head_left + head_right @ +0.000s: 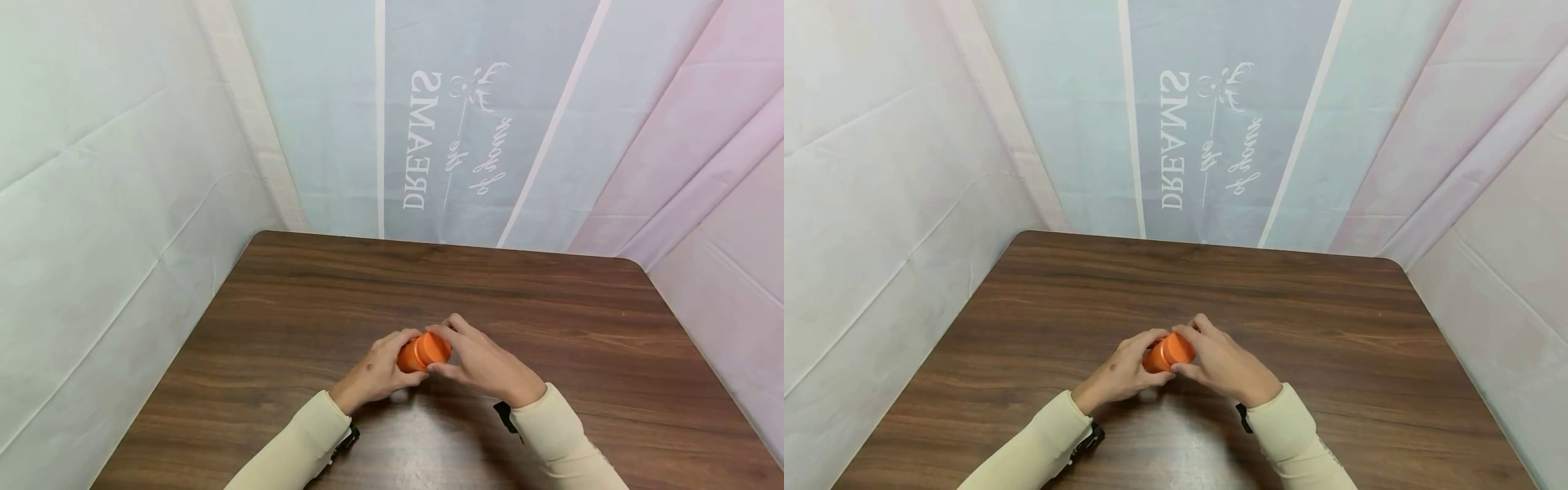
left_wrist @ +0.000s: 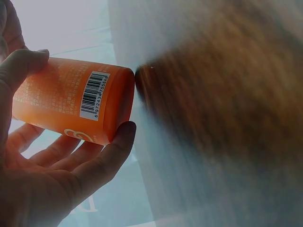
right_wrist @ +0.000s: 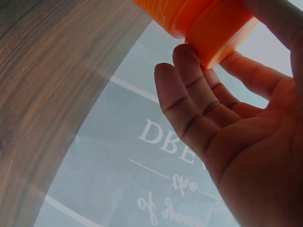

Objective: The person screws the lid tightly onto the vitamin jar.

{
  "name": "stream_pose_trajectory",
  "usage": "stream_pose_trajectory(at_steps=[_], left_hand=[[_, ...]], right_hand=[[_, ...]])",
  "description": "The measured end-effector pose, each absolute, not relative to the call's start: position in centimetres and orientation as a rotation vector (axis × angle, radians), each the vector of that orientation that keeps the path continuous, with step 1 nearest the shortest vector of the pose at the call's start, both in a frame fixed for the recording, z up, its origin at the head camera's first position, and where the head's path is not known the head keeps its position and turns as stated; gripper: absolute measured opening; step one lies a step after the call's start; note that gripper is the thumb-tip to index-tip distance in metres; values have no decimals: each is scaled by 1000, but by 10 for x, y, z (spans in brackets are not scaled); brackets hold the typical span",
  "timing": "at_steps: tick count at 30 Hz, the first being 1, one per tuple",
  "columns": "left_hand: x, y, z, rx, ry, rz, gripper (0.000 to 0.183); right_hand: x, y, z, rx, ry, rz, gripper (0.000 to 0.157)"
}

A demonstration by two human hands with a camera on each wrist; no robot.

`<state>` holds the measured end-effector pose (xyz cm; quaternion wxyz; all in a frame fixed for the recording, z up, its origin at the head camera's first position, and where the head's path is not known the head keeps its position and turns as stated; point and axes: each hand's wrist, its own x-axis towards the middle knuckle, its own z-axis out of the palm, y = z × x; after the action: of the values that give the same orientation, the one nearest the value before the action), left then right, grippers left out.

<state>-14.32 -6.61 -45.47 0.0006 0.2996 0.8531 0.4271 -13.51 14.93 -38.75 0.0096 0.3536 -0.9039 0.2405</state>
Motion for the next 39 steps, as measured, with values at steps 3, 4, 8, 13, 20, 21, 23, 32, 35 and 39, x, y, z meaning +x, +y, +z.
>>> stream_pose_trajectory(at_steps=[3,4,8,13,20,21,23,32,35,39], left_hand=[[-143,-66,-455,939,2680,1347,52],[-143,-66,-454,934,2680,1349,52],[-143,-65,-454,914,2677,1349,51],[-144,-65,-453,895,2668,1328,51],[-145,-64,-451,882,2667,1297,52],[-145,-64,-451,887,2672,1290,52],[-145,-64,-451,903,2683,1273,53],[-145,-65,-451,933,2697,1253,60],[-145,-65,-450,925,2693,1257,59],[-145,-64,-449,920,2694,1256,56]], right_hand=[[-135,148,-388,1090,-2824,745,52],[-135,148,-388,1081,-2826,742,52],[-135,145,-389,992,-2854,742,49],[-134,139,-391,813,-2909,757,42],[-134,138,-392,688,-2968,717,51],[-134,139,-392,700,-2977,695,57],[-134,142,-389,775,-2989,654,66],[-135,154,-378,1172,-2905,606,60],[-135,153,-378,1165,-2906,637,56],[-135,152,-377,1135,-2905,661,53]])
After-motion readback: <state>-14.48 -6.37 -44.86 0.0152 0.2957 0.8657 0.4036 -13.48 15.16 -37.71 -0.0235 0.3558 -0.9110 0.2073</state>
